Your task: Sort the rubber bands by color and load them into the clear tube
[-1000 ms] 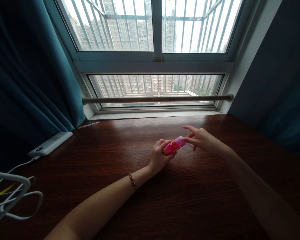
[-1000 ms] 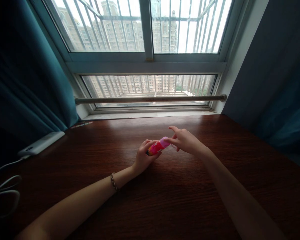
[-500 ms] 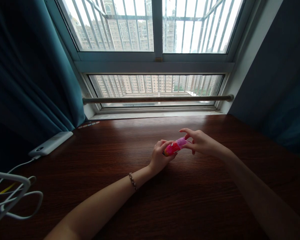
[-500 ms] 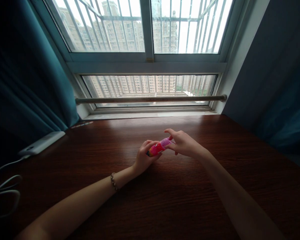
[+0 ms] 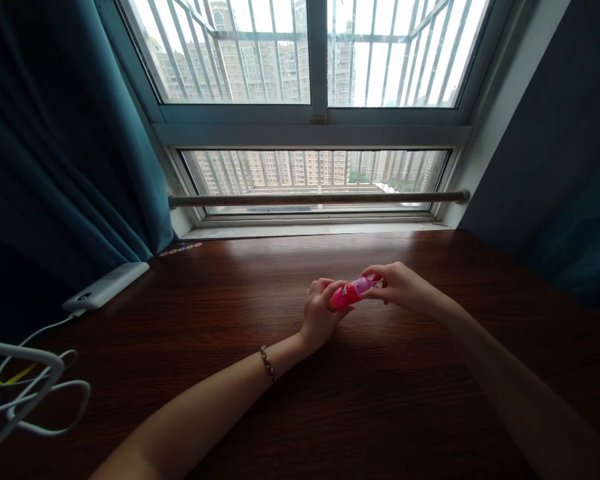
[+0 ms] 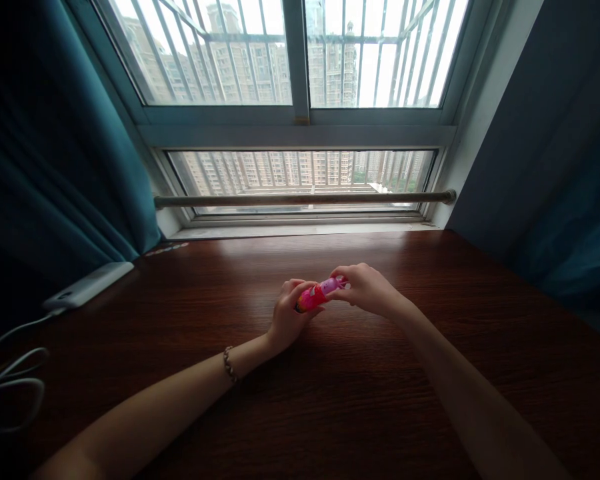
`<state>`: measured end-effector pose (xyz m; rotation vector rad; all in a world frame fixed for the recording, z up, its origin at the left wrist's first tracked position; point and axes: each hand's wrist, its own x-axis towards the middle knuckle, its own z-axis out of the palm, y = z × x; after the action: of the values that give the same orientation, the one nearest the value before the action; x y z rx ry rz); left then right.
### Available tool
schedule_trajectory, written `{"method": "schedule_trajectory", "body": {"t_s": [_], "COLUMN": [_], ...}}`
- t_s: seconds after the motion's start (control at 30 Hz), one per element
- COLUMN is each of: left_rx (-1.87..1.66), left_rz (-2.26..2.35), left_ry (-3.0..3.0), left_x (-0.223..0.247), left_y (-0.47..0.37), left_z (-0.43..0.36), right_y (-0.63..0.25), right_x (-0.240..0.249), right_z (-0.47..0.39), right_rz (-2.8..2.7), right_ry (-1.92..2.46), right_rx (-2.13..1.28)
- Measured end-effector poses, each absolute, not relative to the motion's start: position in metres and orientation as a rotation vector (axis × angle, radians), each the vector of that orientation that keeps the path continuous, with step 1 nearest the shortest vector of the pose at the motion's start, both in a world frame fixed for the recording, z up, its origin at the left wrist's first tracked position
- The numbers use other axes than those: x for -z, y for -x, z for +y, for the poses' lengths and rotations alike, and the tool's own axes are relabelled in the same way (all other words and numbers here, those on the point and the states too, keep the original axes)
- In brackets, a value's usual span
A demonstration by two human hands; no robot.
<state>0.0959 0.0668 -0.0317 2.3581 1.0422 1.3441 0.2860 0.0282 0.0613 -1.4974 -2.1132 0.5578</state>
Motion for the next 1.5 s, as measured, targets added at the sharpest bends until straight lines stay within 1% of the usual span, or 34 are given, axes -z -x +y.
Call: {"method": "schedule_trajectory", "body": {"t_s": [0.07, 0.27, 0.47, 0.57, 0.8, 0.97, 1.1, 1.37, 1.43, 1.5], "left_rx": [-1.368, -1.430, -1.260, -1.249, -1.236, -1.283, -1.296, -1.281, -1.303, -1.317], "left_rz": [1.040, 1.043, 1.075, 1.095, 1.074, 1.044, 1.031, 0.743, 0.763, 0.786], "left_ry": [-2.358, -2.305, -2.366, -2.360, -2.261, -2.131, -2.069, -2.058, -2.047, -2.054], "left_x": [0.032, 0.033, 0.029, 0.027, 0.027, 0.033, 0.035, 0.034, 0.036, 0.038], "left_y": [-0.096, -0.100, -0.100, -0.099, -0.098, -0.099, -0.099, -0.099, -0.099, -0.100], "left_z": [0.066, 0.066, 0.065, 0.064, 0.065, 0.068, 0.069, 0.072, 0.074, 0.074], "right_y": [-0.285, -0.286, -0.291, -0.290, -0.285, -0.268, -0.259, -0.268, -0.264, -0.257], "right_x": [-0.061, -0.071, -0.075, -0.074, -0.067, -0.039, -0.020, -0.027, -0.024, -0.017], "right_z": [0.028, 0.026, 0.025, 0.024, 0.028, 0.040, 0.048, 0.051, 0.051, 0.051], "right_rz": [-2.090, -2.088, -2.130, -2.123, -1.945, -1.601, -1.486, -1.338, -1.324, -1.312], "right_ry": [1.489, 1.337, 1.301, 1.338, 1.261, 1.327, 1.279, 1.125, 1.093, 1.082], "right_rx": [-0.587, -0.444, -0.445, -0.442, -0.650, -0.826, -0.867, -1.084, -1.072, -0.985]}}
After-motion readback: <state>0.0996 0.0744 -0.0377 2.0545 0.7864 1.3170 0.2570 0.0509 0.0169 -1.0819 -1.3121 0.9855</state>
